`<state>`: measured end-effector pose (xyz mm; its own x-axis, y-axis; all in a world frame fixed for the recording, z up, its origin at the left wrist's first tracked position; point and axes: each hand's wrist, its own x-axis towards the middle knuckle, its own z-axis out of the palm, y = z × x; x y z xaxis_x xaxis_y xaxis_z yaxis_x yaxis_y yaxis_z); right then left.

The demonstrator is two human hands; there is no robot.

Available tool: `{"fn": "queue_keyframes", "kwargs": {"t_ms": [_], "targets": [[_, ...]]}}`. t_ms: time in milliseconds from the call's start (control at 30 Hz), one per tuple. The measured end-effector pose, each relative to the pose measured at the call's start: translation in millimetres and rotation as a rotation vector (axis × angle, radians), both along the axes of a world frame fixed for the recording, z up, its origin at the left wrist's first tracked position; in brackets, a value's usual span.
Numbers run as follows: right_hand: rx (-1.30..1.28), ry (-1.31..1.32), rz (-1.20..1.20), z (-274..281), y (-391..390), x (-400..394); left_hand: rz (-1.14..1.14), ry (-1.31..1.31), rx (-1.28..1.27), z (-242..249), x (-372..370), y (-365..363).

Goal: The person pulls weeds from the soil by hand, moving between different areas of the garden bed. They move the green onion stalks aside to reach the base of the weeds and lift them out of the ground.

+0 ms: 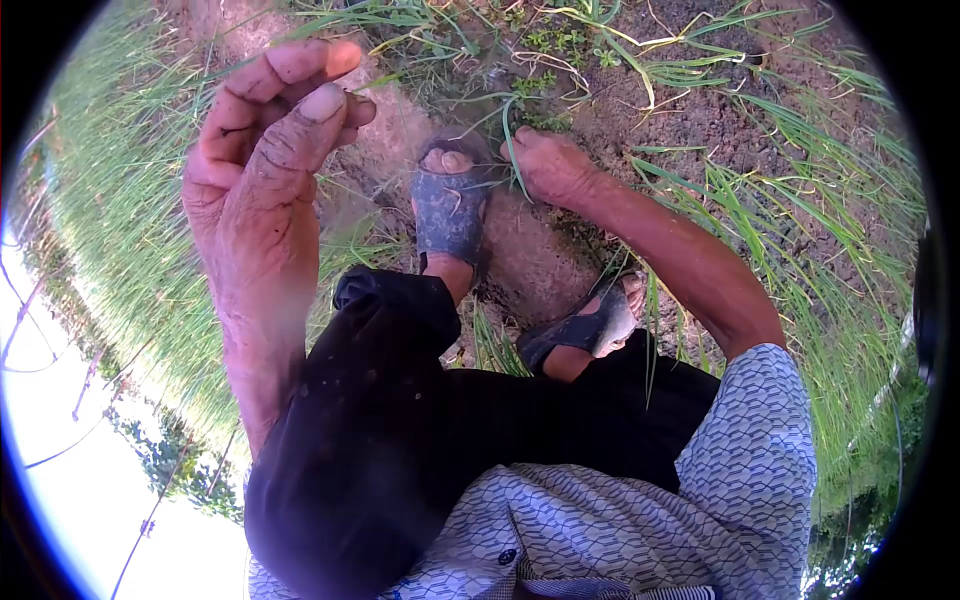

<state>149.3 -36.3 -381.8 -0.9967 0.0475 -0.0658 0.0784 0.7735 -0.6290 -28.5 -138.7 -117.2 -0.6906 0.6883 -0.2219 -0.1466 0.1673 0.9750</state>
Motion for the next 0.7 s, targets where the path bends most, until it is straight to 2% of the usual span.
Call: {"fn": "queue_keyframes", "kwargs": {"t_ms": [67, 167, 267, 333, 400, 500, 533, 633, 700], "targets": [[0.028, -0.035, 0.026, -1.3, 0.3, -2.5, 0.001, 0.013, -0.035, -1.2, 2.4, 2.5], [-0.152, 0.082, 0.004, -1.1, 11.9, 2.3, -0.015, 0.011, -0.023, -0.4, 2.1, 2.3], [-0.341, -0.171, 0.053, 14.9, 21.0, 30.2, -0.003, -0.008, 0.002, -4.4, -0.9, 1.0], [-0.411, -0.229, -0.355, 45.6, 23.7, 36.3, -0.007, 0.0, -0.023, -6.2, -1.1, 2.4], [-0.38, -0.331, -0.587, 47.8, 31.5, 38.3, -0.019, 0.002, -0.036, -7.3, 1.8, 3.6], [-0.215, -0.539, -0.7, -9.4, 64.4, 30.4, -0.058, 0.014, -0.049, -5.0, 4.1, 9.9], [0.304, -0.404, -0.289, -37.4, 69.6, 44.6, -0.05, 0.018, -0.056, -5.1, 5.0, 10.9], [0.024, -0.157, -0.867, 3.5, 56.6, 20.3, -0.023, -0.002, -0.033, -7.0, 5.4, 12.8], [-0.003, -0.163, -0.834, -11.5, 63.0, 24.1, -0.014, -0.019, -0.03, -8.3, 6.6, 12.1]]}}
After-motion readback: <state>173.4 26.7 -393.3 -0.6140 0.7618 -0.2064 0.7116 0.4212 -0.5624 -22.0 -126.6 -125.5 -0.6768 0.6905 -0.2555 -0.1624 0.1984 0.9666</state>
